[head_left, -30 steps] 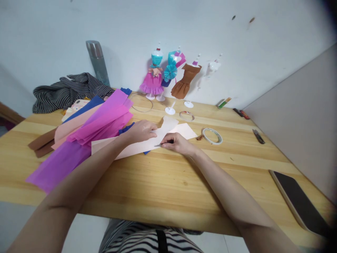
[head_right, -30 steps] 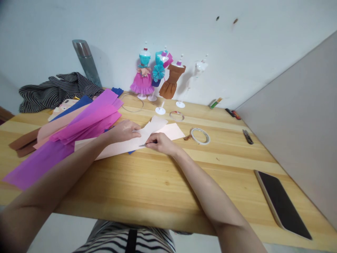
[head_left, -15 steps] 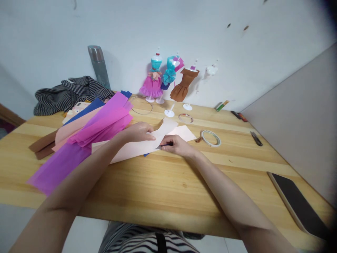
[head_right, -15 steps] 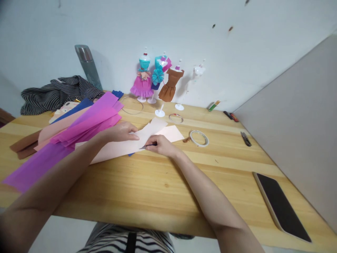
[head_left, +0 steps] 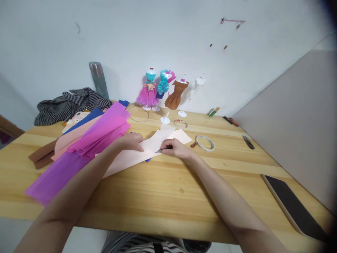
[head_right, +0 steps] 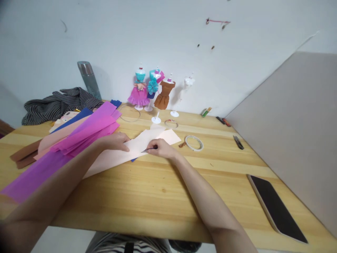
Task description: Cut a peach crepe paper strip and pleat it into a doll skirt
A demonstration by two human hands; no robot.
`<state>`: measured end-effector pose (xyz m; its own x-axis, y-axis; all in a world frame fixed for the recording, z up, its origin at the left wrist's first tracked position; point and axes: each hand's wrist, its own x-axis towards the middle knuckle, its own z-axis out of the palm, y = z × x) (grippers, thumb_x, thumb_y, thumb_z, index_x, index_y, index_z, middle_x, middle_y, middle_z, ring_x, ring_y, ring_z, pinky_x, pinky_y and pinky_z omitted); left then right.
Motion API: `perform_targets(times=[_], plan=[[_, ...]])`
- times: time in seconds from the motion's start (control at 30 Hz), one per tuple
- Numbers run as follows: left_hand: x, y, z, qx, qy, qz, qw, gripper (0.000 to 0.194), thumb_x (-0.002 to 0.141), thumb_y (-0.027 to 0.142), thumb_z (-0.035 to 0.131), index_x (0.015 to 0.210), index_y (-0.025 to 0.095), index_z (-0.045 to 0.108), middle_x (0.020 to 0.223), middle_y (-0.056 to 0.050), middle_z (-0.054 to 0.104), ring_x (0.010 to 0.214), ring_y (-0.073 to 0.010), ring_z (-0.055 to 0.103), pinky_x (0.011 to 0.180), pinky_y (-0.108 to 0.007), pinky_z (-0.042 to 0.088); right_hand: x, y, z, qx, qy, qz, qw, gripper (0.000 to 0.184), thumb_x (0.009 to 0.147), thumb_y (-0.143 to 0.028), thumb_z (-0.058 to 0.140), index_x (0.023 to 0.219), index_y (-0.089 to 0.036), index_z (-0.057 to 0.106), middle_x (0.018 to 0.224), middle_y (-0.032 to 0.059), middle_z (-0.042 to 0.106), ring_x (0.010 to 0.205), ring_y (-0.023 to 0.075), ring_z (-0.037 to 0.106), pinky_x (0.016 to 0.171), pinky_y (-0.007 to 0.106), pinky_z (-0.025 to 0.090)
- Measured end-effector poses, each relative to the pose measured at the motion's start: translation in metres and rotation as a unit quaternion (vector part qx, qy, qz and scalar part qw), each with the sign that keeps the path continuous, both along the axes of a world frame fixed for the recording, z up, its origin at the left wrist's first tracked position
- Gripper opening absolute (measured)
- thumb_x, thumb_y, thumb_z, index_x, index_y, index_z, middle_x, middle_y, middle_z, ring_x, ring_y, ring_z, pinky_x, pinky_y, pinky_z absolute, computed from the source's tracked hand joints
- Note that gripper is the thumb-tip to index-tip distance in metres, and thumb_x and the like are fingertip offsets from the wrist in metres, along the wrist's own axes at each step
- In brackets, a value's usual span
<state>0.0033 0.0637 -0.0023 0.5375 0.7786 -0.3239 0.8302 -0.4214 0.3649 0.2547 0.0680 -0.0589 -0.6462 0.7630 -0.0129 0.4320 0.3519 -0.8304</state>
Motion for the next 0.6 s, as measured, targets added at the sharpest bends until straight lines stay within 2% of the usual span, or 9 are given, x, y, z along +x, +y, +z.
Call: perform_targets(times=[0.2, 0.6], plan=[[0.0005, -0.0030, -0.0007, 0.011, -0.013, -0.003, 1.000, 0.019, 0.065, 0.028, 0.053, 0.070, 0.016, 0.067, 0.068, -0.003, 0.064, 0.062, -0.0169, 0.056, 0.050, -0.024, 0.030, 0.0108, 0.0027, 0.0006, -0.001, 0.003, -0.025, 1.000, 0.026, 0.071, -0.037, 0.067, 0.074, -0.012, 0.067, 0.066, 0.0008, 0.062, 0.060, 0.0116, 0.051, 0.059, 0.024, 0.041], [-0.0026, 0.0007, -0.0064, 0.026, -0.030, -0.005, 0.999, 0.022, 0.068, 0.028, 0.050, 0.075, 0.016, 0.067, 0.073, -0.003, 0.068, 0.068, -0.0174, 0.058, 0.054, -0.024, 0.033, 0.0102, -0.0041, 0.0050, 0.037, -0.015, -0.007, 0.999, 0.023, 0.072, -0.033, 0.067, 0.078, -0.012, 0.068, 0.070, 0.0024, 0.064, 0.064, 0.0134, 0.054, 0.061, 0.024, 0.043]])
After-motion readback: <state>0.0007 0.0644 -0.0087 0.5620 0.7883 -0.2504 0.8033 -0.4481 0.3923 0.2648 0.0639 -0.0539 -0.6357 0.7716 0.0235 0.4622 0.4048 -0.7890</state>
